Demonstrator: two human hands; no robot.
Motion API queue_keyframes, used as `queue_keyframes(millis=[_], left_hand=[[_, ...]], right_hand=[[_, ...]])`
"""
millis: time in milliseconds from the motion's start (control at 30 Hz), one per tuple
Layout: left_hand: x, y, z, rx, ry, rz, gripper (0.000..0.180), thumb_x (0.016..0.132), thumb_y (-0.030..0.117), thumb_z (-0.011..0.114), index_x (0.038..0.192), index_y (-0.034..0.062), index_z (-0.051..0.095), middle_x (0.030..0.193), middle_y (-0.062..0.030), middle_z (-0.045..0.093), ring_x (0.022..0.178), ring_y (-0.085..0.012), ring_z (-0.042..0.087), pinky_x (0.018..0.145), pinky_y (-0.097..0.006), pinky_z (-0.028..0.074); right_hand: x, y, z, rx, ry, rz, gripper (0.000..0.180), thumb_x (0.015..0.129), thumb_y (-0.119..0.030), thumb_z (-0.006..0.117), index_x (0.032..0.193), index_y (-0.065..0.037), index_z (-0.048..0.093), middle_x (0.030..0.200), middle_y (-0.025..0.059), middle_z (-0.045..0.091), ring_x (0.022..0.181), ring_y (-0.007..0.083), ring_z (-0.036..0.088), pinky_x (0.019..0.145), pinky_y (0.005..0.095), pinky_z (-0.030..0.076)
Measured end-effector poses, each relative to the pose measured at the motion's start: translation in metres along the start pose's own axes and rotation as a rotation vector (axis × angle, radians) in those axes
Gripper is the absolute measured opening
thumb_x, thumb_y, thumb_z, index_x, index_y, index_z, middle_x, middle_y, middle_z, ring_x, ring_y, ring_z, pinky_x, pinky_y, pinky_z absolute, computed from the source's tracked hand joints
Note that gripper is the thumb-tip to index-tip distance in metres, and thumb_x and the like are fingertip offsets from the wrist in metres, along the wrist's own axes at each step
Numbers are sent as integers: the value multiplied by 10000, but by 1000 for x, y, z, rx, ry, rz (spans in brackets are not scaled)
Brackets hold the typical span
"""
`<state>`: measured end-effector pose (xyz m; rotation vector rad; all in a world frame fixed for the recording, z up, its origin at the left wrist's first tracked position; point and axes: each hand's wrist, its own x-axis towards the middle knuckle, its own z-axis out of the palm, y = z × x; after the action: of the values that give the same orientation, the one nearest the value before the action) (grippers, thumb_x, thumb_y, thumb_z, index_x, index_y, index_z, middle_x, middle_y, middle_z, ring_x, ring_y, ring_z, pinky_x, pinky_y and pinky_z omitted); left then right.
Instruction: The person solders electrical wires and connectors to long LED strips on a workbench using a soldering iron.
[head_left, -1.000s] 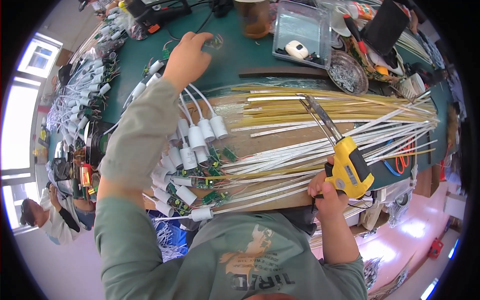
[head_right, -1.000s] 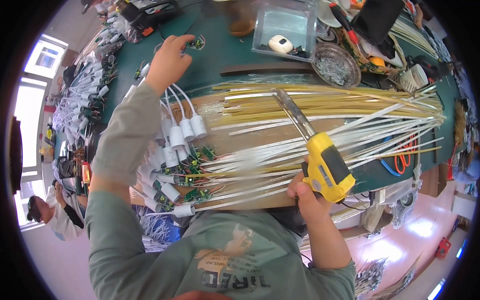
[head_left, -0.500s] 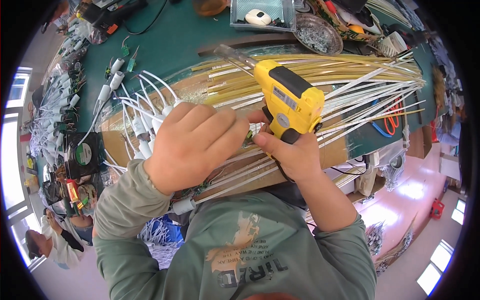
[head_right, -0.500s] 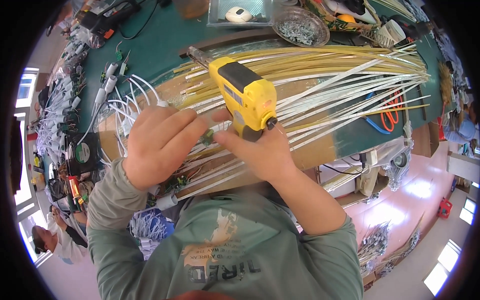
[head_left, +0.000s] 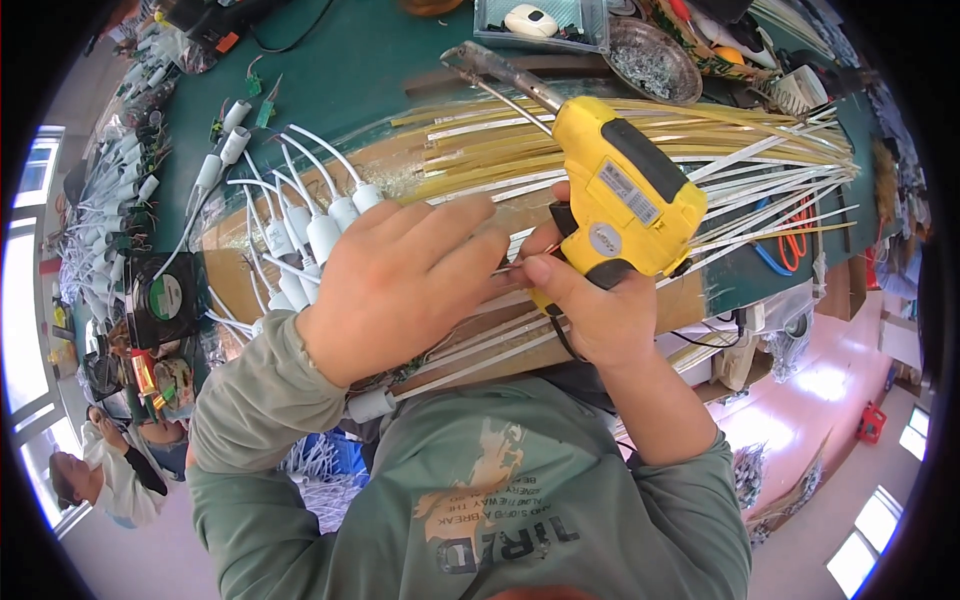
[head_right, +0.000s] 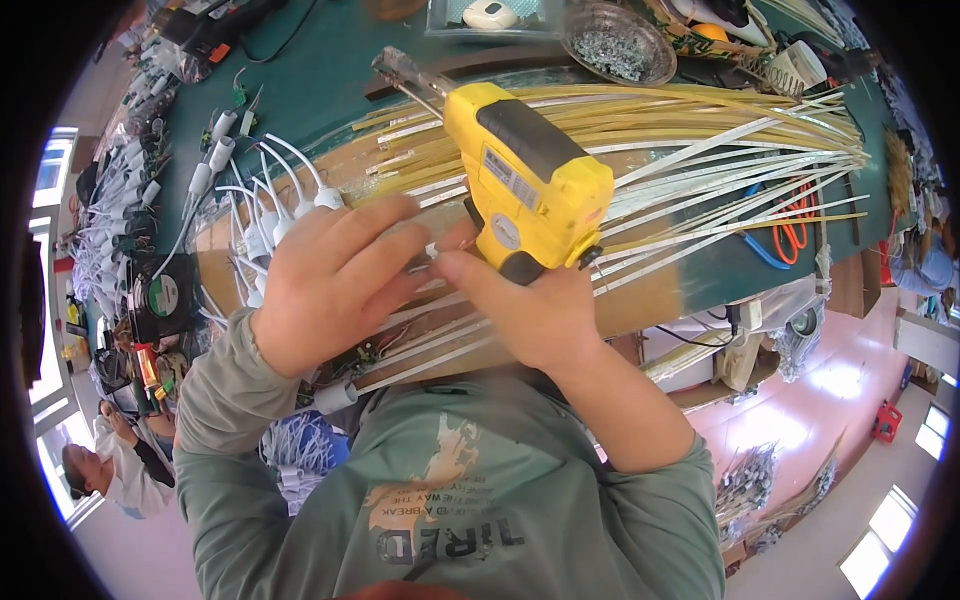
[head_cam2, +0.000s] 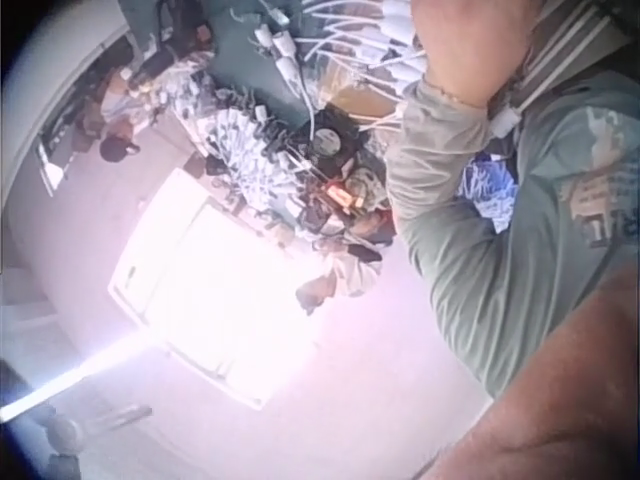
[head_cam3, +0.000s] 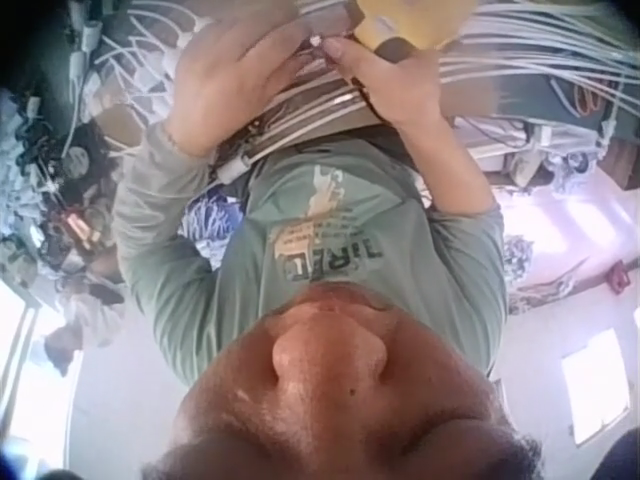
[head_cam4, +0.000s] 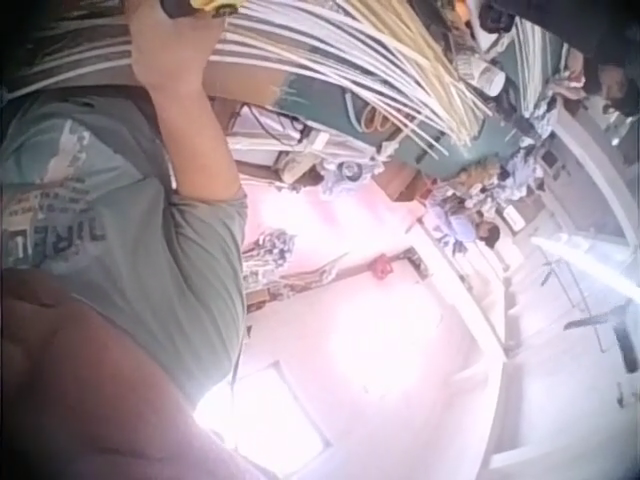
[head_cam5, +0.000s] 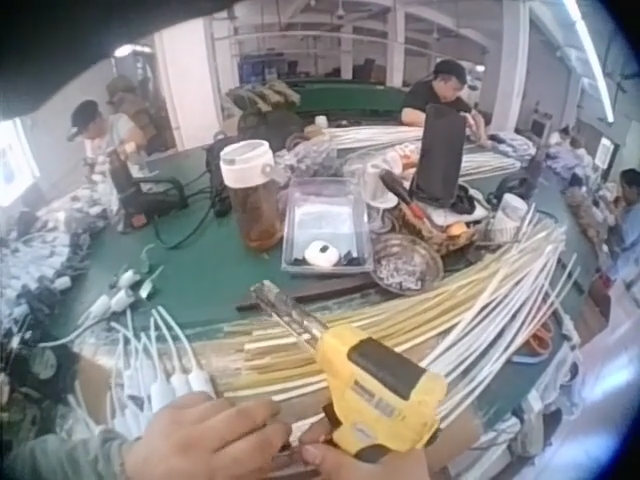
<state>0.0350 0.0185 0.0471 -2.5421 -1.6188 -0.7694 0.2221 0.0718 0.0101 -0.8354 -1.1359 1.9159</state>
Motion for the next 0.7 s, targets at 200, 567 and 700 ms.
queue_keyframes(millis=[200,567,700], left_hand=[[4,-2,-20,68,-76,43,326,658,83,706,975,97,631,824,-28,584,669,-203,561,608,-350,416],[-6,-25,-28,351,-214,-124,248,687,37,589,934,51,613,991,-76,600,908,-245,593,776,-378,464],[-12,-26,-25,332,-446,-134,264,684,46,603,945,63,631,946,-60,593,886,-236,578,745,-365,456]], right_hand=[[-1,-9,7,-322,18,-109,435,801,56,688,1200,7,522,849,62,627,770,142,618,681,252,509],[-7,-8,-1,-456,145,-111,106,824,-74,726,892,-56,646,796,-22,642,745,81,604,678,240,483],[-18,-9,-24,-429,11,-67,125,832,-60,713,924,-48,629,812,-17,616,759,86,582,684,250,475]])
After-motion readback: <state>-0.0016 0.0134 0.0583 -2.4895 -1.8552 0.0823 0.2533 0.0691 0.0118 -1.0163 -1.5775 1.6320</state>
